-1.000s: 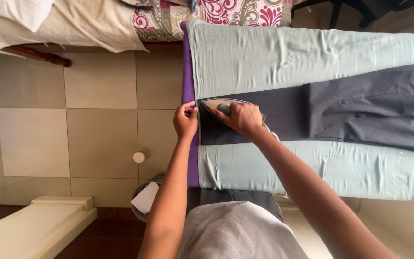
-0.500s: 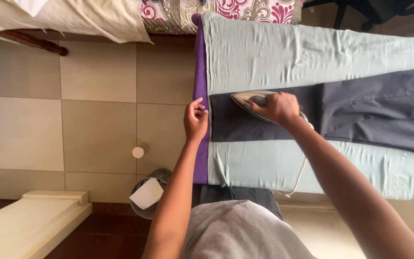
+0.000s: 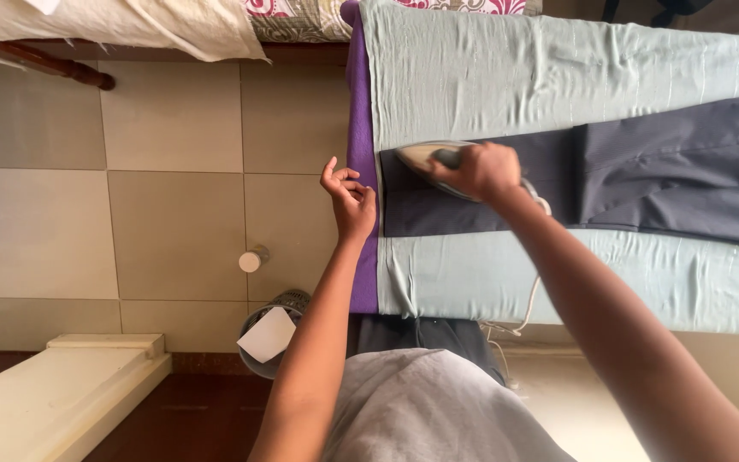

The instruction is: The recorder is ironing and folding a pair of black trousers on an ironing board.

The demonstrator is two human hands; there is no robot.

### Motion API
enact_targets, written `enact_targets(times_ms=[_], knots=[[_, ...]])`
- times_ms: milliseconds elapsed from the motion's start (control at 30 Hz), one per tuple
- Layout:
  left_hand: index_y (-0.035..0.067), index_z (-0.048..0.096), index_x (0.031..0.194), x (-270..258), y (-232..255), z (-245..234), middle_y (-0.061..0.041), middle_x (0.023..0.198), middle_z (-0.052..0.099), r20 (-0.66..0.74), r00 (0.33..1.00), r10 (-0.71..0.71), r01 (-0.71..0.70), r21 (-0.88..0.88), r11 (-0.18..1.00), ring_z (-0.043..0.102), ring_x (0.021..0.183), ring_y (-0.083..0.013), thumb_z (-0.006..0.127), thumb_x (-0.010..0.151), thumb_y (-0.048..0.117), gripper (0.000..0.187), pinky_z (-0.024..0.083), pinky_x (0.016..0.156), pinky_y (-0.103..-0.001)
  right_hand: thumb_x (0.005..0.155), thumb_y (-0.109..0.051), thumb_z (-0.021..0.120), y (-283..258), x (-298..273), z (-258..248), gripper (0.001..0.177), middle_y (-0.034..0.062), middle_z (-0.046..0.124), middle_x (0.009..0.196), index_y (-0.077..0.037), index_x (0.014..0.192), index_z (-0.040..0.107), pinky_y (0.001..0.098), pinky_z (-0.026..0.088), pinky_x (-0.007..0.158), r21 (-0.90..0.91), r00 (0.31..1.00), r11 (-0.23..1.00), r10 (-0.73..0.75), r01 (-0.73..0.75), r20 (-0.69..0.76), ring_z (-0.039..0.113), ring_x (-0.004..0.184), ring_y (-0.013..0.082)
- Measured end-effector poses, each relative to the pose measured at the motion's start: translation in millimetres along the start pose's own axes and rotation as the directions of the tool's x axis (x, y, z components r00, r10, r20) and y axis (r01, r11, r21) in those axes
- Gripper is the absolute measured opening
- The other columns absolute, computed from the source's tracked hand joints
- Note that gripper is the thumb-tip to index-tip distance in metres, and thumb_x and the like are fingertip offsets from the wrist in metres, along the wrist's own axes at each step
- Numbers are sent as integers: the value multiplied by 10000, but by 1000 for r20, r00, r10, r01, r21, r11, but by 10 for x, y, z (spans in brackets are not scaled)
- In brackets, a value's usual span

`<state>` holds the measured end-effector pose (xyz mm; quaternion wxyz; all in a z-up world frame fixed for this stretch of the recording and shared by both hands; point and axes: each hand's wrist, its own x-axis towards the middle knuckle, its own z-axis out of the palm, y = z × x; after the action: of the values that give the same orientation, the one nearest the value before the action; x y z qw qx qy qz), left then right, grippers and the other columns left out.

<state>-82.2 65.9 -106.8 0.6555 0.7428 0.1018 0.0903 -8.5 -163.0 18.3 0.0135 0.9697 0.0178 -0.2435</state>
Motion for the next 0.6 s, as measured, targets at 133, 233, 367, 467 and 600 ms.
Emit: enact_targets(times_ms=[133, 233, 367, 467, 600], knots=[[47, 225, 1544, 4, 18, -5, -110, 1202, 562, 25, 1000, -2, 1, 37, 999, 602, 834, -138, 640, 863, -78, 807, 521, 714, -273, 920, -880, 439, 800, -149, 195, 889, 118, 733, 681, -70, 817, 791, 388, 586, 546, 48, 981, 981, 186, -189, 49, 742, 609, 241], [48, 278, 1536, 15, 24, -28, -102, 1199, 576, 34, 999, -22, 20, 58, 998, 602, 829, -137, 654, 874, -67, 770, 524, 724, -278, 936, -820, 513, 1266, -276, 382, 859, 184, 729, 727, -15, 856, 803, 448, 587, 691, 253, 925, 912, 361, -324, -116, 735, 690, 333], [51, 327, 1525, 20, -19, -24, -99, 1184, 585, 49, 998, -30, 26, 66, 997, 594, 815, -135, 655, 887, -55, 725, 525, 737, -280, 951, -828, 528, 1588, -351, 640, 896, 232, 711, 749, 26, 884, 790, 486, 582, 708, 372, 777, 766, 609, -524, -161, 733, 730, 391], [53, 344, 1518, 29, -54, -30, -99, 1182, 588, 59, 998, -21, 16, 76, 997, 598, 818, -132, 657, 892, -50, 708, 529, 741, -279, 955, -849, 515, 1543, -459, 681, 920, 247, 703, 756, 28, 899, 787, 499, 579, 712, 394, 755, 749, 631, -533, -178, 732, 746, 412], [51, 350, 1511, 53, -53, -62, -102, 1189, 587, 67, 998, -12, 6, 83, 997, 609, 829, -130, 663, 885, -47, 707, 528, 732, -277, 922, -874, 454, 1132, -556, 644, 936, 231, 717, 743, -1, 909, 791, 499, 580, 714, 356, 904, 883, 387, -306, -184, 740, 721, 397]])
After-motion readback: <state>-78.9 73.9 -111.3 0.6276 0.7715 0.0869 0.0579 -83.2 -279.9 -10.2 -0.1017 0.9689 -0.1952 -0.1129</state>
